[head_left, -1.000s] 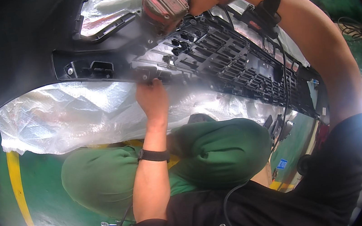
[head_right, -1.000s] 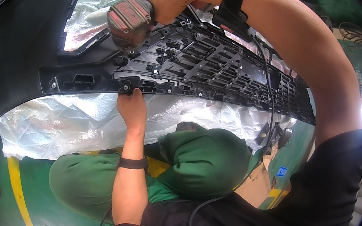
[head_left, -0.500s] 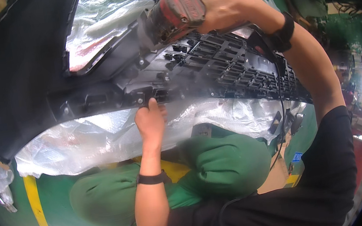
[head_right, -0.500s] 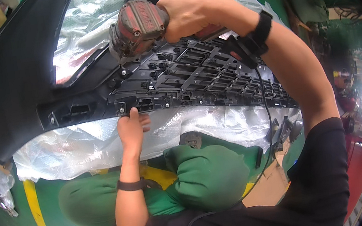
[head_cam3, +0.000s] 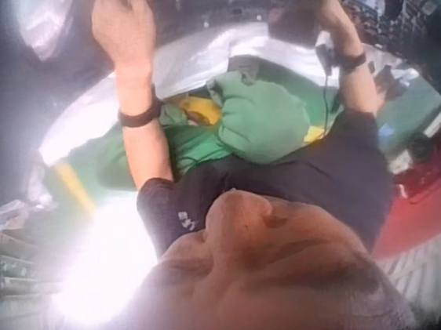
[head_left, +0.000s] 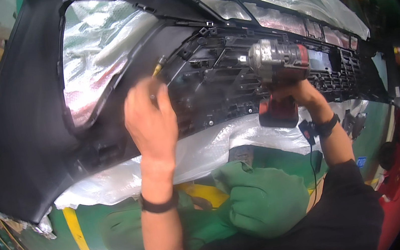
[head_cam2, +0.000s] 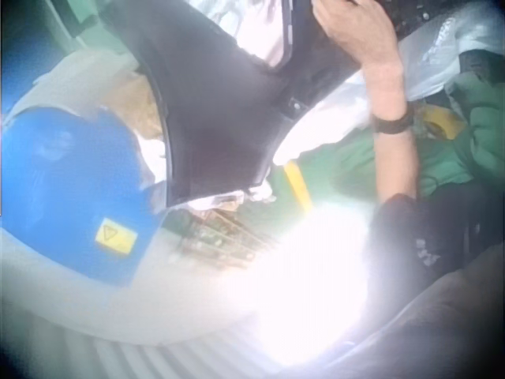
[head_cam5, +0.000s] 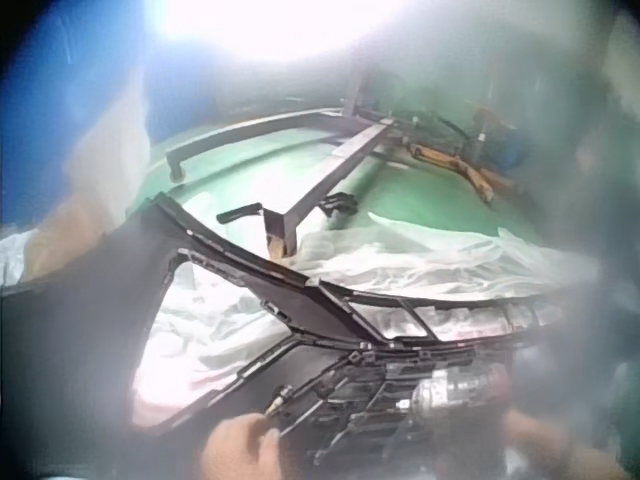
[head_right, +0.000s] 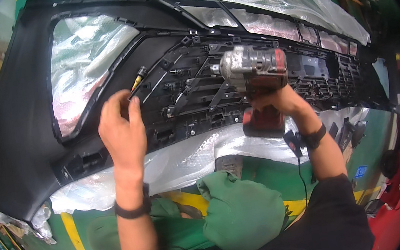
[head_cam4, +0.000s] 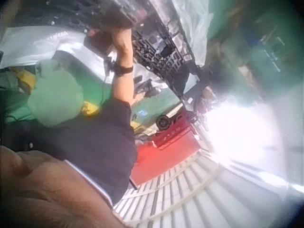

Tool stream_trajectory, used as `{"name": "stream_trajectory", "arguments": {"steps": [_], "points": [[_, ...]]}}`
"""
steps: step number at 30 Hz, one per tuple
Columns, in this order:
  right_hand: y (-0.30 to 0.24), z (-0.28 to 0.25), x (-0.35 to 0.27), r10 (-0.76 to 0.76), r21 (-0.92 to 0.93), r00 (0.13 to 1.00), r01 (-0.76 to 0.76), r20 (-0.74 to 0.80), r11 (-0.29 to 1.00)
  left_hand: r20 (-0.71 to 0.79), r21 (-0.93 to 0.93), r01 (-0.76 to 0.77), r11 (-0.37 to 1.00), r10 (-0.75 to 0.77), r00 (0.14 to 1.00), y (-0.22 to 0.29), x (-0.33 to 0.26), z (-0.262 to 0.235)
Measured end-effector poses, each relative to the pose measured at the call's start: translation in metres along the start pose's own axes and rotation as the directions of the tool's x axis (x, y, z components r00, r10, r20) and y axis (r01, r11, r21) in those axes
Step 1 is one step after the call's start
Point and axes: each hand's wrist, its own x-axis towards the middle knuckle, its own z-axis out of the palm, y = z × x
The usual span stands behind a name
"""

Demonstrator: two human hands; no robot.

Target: The person is assembling a car part, likely a bumper or grille, using a cordless impact driver. They are attaching various components and securing them with screws.

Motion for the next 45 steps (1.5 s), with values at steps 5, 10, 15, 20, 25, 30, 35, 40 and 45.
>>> {"name": "stream_trajectory", "arguments": {"steps": [5,10,15,20,25,30,35,40,45], "points": [[-0.001,-0.002,-0.013,-0.133,0.094,0.990,0.137,-0.049,0.986,0.235,0.027,-0.379,0.925,0.362,0.902,-0.010,0.065,0.060],[0.003,-0.017,-0.028,-0.018,0.409,0.998,-0.009,0.063,0.912,0.609,0.057,-0.613,0.788,0.459,0.647,-0.013,0.074,0.102],[0.064,-0.013,-0.045,0.067,0.467,0.998,-0.069,0.021,0.882,0.726,0.121,-0.698,0.705,0.417,0.547,-0.019,0.079,0.117],[0.097,-0.001,-0.057,0.082,0.373,0.996,-0.086,0.025,0.924,0.741,0.166,-0.700,0.694,0.381,0.553,-0.018,0.074,0.116],[0.114,0.012,-0.062,0.147,0.291,0.987,-0.160,0.065,0.943,0.791,0.285,-0.782,0.554,0.324,0.518,-0.011,0.071,0.115],[0.134,0.019,-0.065,0.101,0.164,0.974,-0.135,0.203,0.977,0.642,0.224,-0.657,0.720,0.398,0.655,-0.026,0.076,0.103],[0.143,0.032,-0.060,0.097,0.025,0.954,-0.109,0.285,0.994,0.321,-0.043,-0.015,0.999,0.028,0.947,-0.047,0.085,0.093],[0.131,0.043,-0.050,0.071,-0.011,0.951,-0.071,0.302,0.997,0.293,-0.045,-0.266,0.963,0.268,0.918,-0.042,0.079,0.097],[0.126,0.039,-0.045,0.090,-0.035,0.953,-0.084,0.291,0.996,0.358,-0.025,-0.173,0.985,0.171,0.918,-0.039,0.082,0.101]]}}
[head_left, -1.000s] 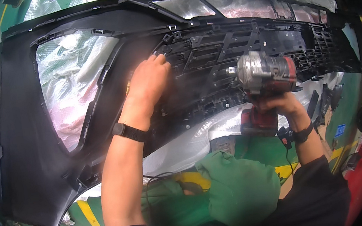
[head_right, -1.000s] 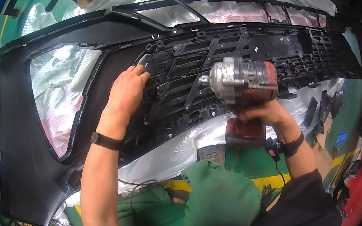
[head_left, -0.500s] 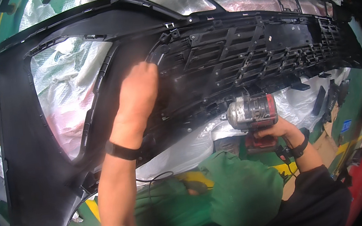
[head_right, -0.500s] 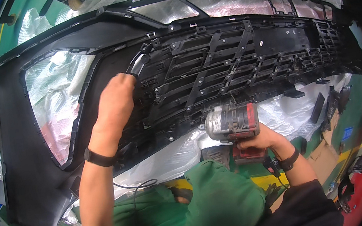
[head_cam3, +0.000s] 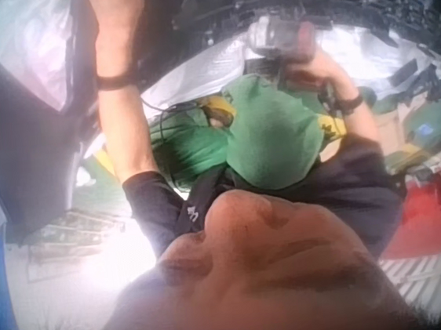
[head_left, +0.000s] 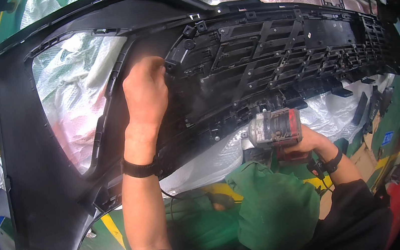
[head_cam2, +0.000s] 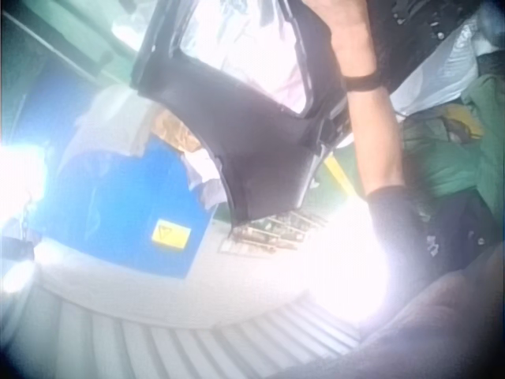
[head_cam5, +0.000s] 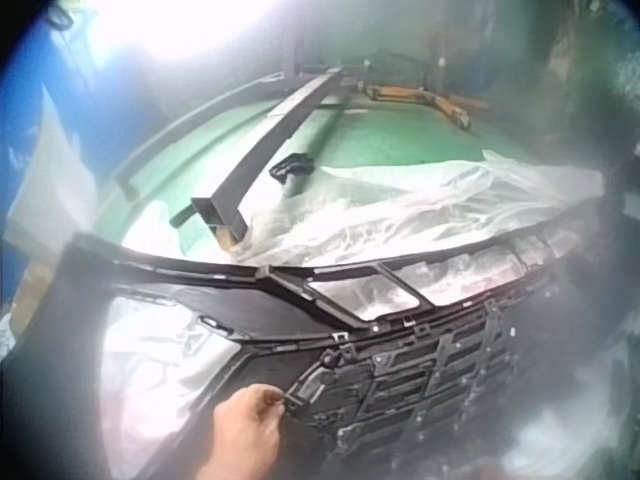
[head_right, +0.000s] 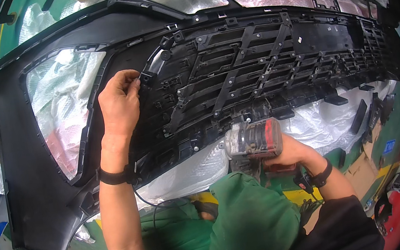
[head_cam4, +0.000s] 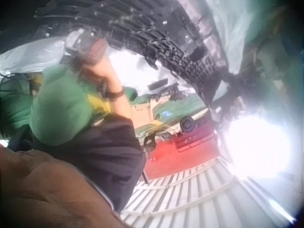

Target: The person is assembling a car part, likely a bumper or grille, using a cordless impact driver. They are attaching various components and securing them with screws.

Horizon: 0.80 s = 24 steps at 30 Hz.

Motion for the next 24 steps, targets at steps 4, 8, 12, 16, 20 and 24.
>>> {"name": "stream_trajectory", "arguments": {"steps": [4,8,12,16,20,24], "points": [[0.009,0.000,-0.001,0.047,0.048,0.998,-0.045,-0.046,0.998,0.022,-0.031,0.005,1.000,-0.004,1.000,-0.002,0.001,0.004],[0.011,0.000,-0.002,0.093,0.097,0.995,-0.089,-0.040,0.991,0.004,0.006,-0.075,0.997,0.075,0.997,0.001,-0.002,0.007],[0.006,0.000,-0.004,0.104,0.112,0.994,-0.099,-0.035,0.989,0.012,-0.010,0.033,0.999,-0.033,0.999,0.008,0.000,0.010],[0.002,0.002,-0.002,-0.015,0.030,0.997,0.017,-0.074,0.999,0.032,0.066,-0.007,0.998,0.005,0.999,0.007,0.001,0.009],[0.004,0.004,-0.002,-0.024,0.033,0.996,0.027,-0.087,0.999,0.080,0.141,-0.050,0.989,0.039,0.996,0.009,0.003,0.004],[0.004,0.003,-0.001,-0.033,0.048,0.996,0.037,-0.079,0.998,0.129,0.123,-0.075,0.990,0.059,0.990,0.009,0.005,0.002]]}}
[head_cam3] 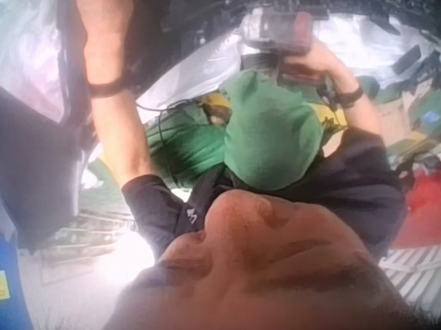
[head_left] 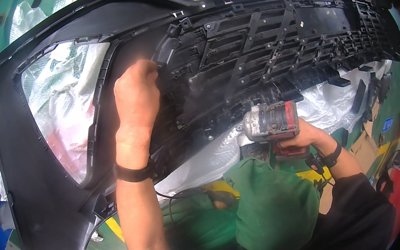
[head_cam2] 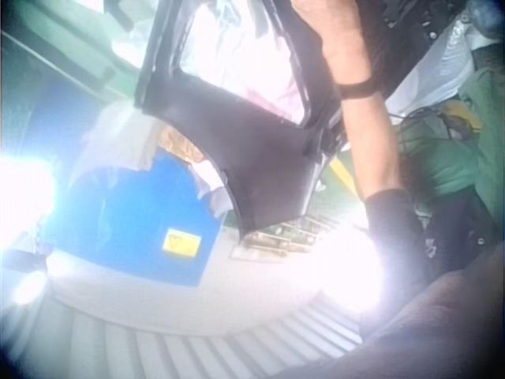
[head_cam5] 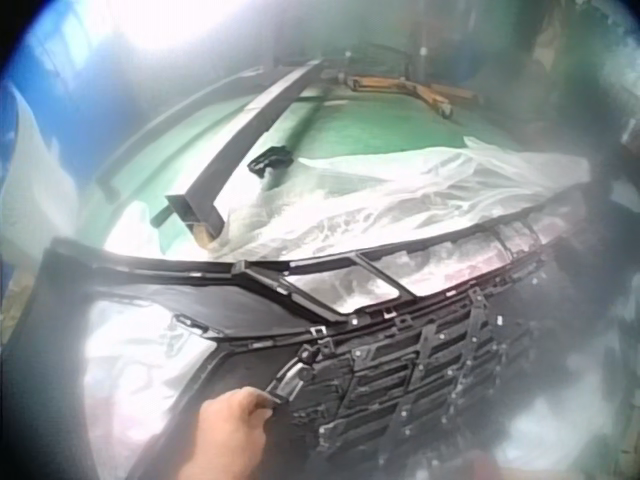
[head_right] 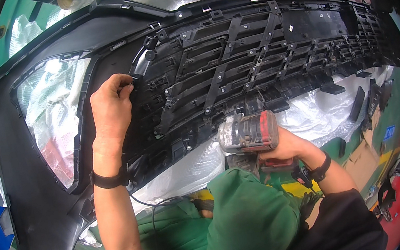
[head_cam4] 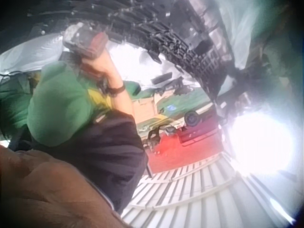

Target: The person is assembling a car part, likely a bumper or grille, using a cordless impact driver. They are attaching various components and securing them with screws.

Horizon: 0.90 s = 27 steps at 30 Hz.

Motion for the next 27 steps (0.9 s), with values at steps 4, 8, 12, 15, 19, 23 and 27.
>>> {"name": "stream_trajectory", "arguments": {"steps": [4,8,12,15,19,23,27], "points": [[-0.003,-0.001,0.000,0.036,0.044,0.999,-0.037,0.009,0.998,-0.007,0.028,-0.030,0.999,0.030,1.000,0.000,0.000,0.000],[-0.004,-0.001,-0.001,0.039,0.043,0.999,-0.039,0.003,0.998,-0.086,0.024,-0.050,0.998,0.052,0.995,-0.005,0.000,0.006],[-0.007,-0.001,-0.003,-0.003,-0.023,1.000,0.003,-0.004,1.000,-0.098,0.102,0.051,0.994,-0.041,0.994,0.007,0.000,0.005],[-0.025,-0.005,-0.009,0.009,-0.041,1.000,-0.008,0.007,0.999,-0.105,0.132,0.039,0.990,-0.025,0.994,0.001,-0.004,0.008],[-0.039,-0.017,-0.011,-0.188,-0.174,0.982,0.189,0.019,0.967,-0.168,0.048,0.015,0.999,-0.006,0.986,-0.008,-0.008,0.017],[-0.059,-0.030,-0.001,-0.444,-0.376,0.895,0.423,0.033,0.824,-0.223,0.033,-0.045,0.998,0.051,0.973,-0.011,-0.008,0.023],[-0.061,-0.030,0.002,-0.495,-0.441,0.869,0.457,0.033,0.773,-0.202,0.033,-0.058,0.998,0.064,0.977,-0.013,-0.006,0.024]]}}
